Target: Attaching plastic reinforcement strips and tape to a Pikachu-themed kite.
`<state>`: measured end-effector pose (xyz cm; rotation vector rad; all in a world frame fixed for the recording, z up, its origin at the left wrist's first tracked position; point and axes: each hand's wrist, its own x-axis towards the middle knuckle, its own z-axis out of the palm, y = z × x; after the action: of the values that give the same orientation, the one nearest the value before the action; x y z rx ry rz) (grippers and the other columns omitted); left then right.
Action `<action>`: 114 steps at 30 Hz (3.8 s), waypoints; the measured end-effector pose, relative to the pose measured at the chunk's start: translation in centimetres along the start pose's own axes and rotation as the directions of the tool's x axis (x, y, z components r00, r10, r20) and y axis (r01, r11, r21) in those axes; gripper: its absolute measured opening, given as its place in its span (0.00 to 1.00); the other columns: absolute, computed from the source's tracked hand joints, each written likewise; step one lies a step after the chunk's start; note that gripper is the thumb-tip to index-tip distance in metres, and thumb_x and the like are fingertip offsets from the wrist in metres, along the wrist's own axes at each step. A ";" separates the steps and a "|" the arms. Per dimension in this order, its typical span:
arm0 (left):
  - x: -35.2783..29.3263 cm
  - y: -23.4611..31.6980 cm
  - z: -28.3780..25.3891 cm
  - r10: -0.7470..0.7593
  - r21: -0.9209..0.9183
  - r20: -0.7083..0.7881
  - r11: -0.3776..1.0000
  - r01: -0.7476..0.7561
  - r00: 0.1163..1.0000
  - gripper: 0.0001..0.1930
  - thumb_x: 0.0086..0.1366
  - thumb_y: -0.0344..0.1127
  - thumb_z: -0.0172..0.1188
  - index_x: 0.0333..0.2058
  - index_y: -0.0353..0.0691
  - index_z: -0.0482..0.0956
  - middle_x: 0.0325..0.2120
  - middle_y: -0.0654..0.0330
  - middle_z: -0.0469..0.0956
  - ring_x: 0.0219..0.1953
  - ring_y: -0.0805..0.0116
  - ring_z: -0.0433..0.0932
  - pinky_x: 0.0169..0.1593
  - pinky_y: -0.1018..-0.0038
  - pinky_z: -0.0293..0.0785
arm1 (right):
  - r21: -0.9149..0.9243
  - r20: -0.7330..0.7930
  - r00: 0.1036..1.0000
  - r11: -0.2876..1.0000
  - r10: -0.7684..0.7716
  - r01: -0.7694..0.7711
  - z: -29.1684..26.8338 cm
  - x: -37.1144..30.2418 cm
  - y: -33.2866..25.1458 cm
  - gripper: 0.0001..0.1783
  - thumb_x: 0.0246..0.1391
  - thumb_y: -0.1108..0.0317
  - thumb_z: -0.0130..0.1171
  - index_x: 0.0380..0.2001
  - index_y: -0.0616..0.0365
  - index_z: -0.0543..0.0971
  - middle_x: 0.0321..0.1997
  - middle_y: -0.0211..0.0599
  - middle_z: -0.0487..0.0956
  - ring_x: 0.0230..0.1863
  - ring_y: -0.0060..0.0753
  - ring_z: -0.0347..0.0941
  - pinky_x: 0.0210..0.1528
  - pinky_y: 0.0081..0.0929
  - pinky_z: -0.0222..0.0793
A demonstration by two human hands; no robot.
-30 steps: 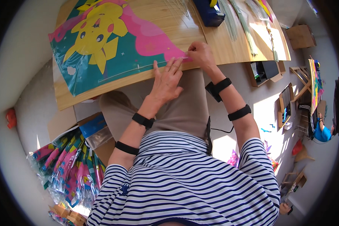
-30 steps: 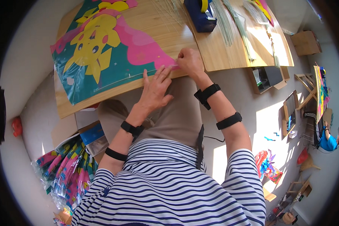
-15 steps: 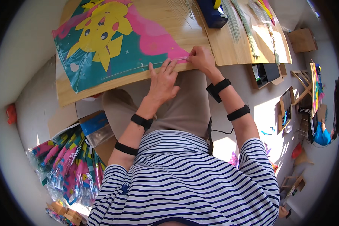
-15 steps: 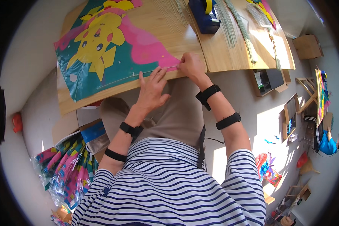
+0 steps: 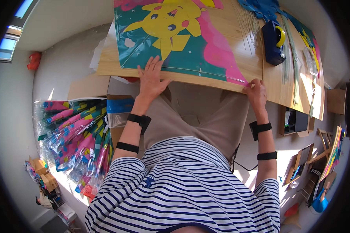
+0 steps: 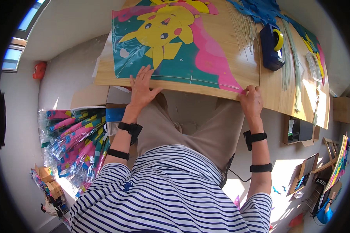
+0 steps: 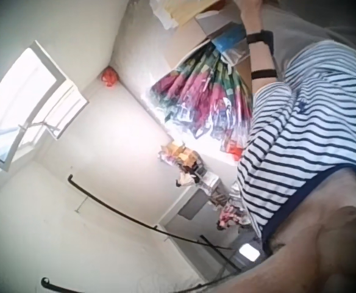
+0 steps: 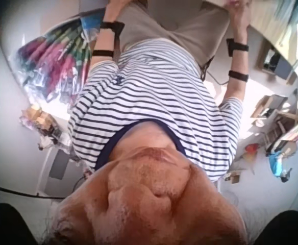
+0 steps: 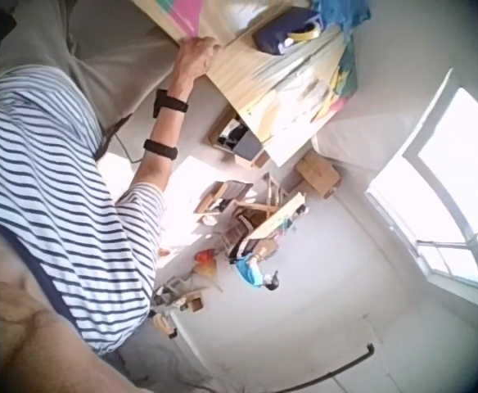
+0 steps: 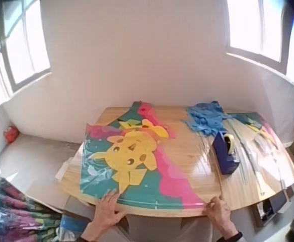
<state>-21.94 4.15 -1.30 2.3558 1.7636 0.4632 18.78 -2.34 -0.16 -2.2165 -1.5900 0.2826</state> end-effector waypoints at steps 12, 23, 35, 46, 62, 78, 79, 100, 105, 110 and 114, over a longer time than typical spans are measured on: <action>-1.8 -4.0 -1.6 -0.152 0.096 0.023 0.984 0.149 0.988 0.47 0.48 0.59 0.70 0.63 0.38 0.68 0.68 0.51 0.61 0.71 0.49 0.56 0.67 0.26 0.33 | 0.085 0.121 0.984 0.986 0.133 -0.144 1.2 2.2 1.4 0.10 0.44 0.68 0.69 0.27 0.63 0.81 0.28 0.46 0.80 0.36 0.47 0.78 0.39 0.38 0.71; -1.8 -3.6 -0.5 -0.059 0.119 -0.038 0.991 0.063 0.998 0.34 0.46 0.34 0.69 0.55 0.42 0.71 0.59 0.60 0.67 0.65 0.57 0.62 0.69 0.30 0.39 | 0.763 0.164 0.952 0.579 0.258 -0.288 -6.9 3.5 -0.1 0.07 0.51 0.69 0.62 0.28 0.61 0.77 0.27 0.36 0.80 0.29 0.31 0.82 0.36 0.26 0.77; -4.1 -9.3 -2.7 -0.129 0.051 0.002 0.990 0.129 0.992 0.47 0.47 0.30 0.67 0.68 0.50 0.59 0.72 0.63 0.54 0.75 0.54 0.47 0.69 0.31 0.41 | 0.980 0.113 0.993 0.166 -0.033 -0.106 -16.3 0.0 -7.0 0.07 0.61 0.72 0.53 0.33 0.64 0.77 0.37 0.47 0.84 0.39 0.42 0.85 0.51 0.39 0.81; -4.1 -11.2 -3.1 0.036 -0.275 -0.474 0.943 -0.187 0.880 0.12 0.55 0.23 0.63 0.39 0.39 0.82 0.40 0.54 0.84 0.49 0.53 0.81 0.56 0.62 0.71 | 0.997 -0.043 0.979 0.058 -0.198 0.056 -23.3 -4.5 -11.3 0.07 0.62 0.72 0.49 0.36 0.64 0.75 0.39 0.50 0.84 0.45 0.47 0.84 0.56 0.42 0.79; 2.7 -9.4 -39.8 0.012 -0.218 -0.583 0.961 -0.171 0.812 0.06 0.62 0.19 0.60 0.35 0.37 0.76 0.28 0.67 0.76 0.34 0.80 0.73 0.43 0.81 0.72 | 0.999 -0.044 0.984 -0.014 -0.174 0.042 -25.8 -5.2 -8.7 0.05 0.62 0.73 0.52 0.33 0.62 0.76 0.33 0.45 0.82 0.32 0.32 0.80 0.49 0.37 0.79; 35.9 -9.6 -22.3 0.087 -0.058 -0.179 0.993 -0.099 0.980 0.08 0.51 0.24 0.61 0.32 0.34 0.75 0.27 0.58 0.78 0.33 0.66 0.77 0.42 0.70 0.74 | 0.908 0.279 0.944 0.271 0.178 -0.320 -11.1 9.2 -3.4 0.11 0.62 0.67 0.59 0.25 0.57 0.76 0.27 0.36 0.81 0.23 0.21 0.75 0.30 0.19 0.73; 36.9 -9.9 -20.7 0.108 -0.038 -0.173 0.993 -0.116 0.979 0.09 0.52 0.24 0.61 0.34 0.34 0.76 0.27 0.58 0.78 0.33 0.66 0.78 0.42 0.70 0.75 | 0.899 0.294 0.934 0.273 0.203 -0.343 -10.1 9.6 -2.9 0.11 0.62 0.67 0.59 0.26 0.57 0.76 0.27 0.36 0.81 0.23 0.21 0.75 0.30 0.19 0.73; 13.5 -15.8 -7.1 -0.241 0.158 0.339 0.968 0.197 0.909 0.50 0.46 0.41 0.76 0.68 0.44 0.62 0.71 0.51 0.56 0.73 0.49 0.54 0.70 0.41 0.47 | -0.163 -0.181 0.975 0.981 -0.131 0.102 -5.5 14.9 -4.1 0.10 0.52 0.68 0.64 0.31 0.61 0.75 0.36 0.46 0.76 0.36 0.55 0.76 0.37 0.47 0.72; 17.5 -17.0 -7.6 -0.314 0.202 0.319 0.944 0.259 0.894 0.50 0.45 0.38 0.77 0.69 0.47 0.63 0.72 0.55 0.55 0.73 0.51 0.54 0.70 0.38 0.45 | -0.370 -0.142 0.857 0.830 -0.495 0.418 -1.2 28.5 -5.9 0.06 0.48 0.71 0.61 0.29 0.62 0.83 0.63 0.46 0.70 0.58 0.52 0.67 0.58 0.51 0.65; 18.1 -18.7 -7.1 -0.275 0.108 0.319 0.961 0.254 0.907 0.48 0.45 0.36 0.76 0.67 0.45 0.65 0.71 0.55 0.57 0.71 0.50 0.57 0.69 0.38 0.48 | -0.572 0.116 0.959 0.772 -0.258 0.277 1.9 37.0 -7.5 0.12 0.51 0.72 0.57 0.37 0.59 0.86 0.68 0.45 0.66 0.68 0.58 0.60 0.69 0.73 0.45; 17.0 -18.1 -7.0 -0.214 0.124 0.213 0.974 0.191 0.953 0.42 0.44 0.29 0.73 0.62 0.37 0.69 0.68 0.49 0.62 0.67 0.46 0.64 0.67 0.59 0.63 | -0.566 0.123 0.971 0.789 -0.207 0.240 2.5 37.6 -6.6 0.13 0.52 0.72 0.56 0.38 0.58 0.87 0.63 0.45 0.71 0.68 0.57 0.60 0.70 0.74 0.43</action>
<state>-36.37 25.26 2.18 2.1567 1.9315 0.0741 24.70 35.37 2.89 -2.4080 -2.1732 -0.2549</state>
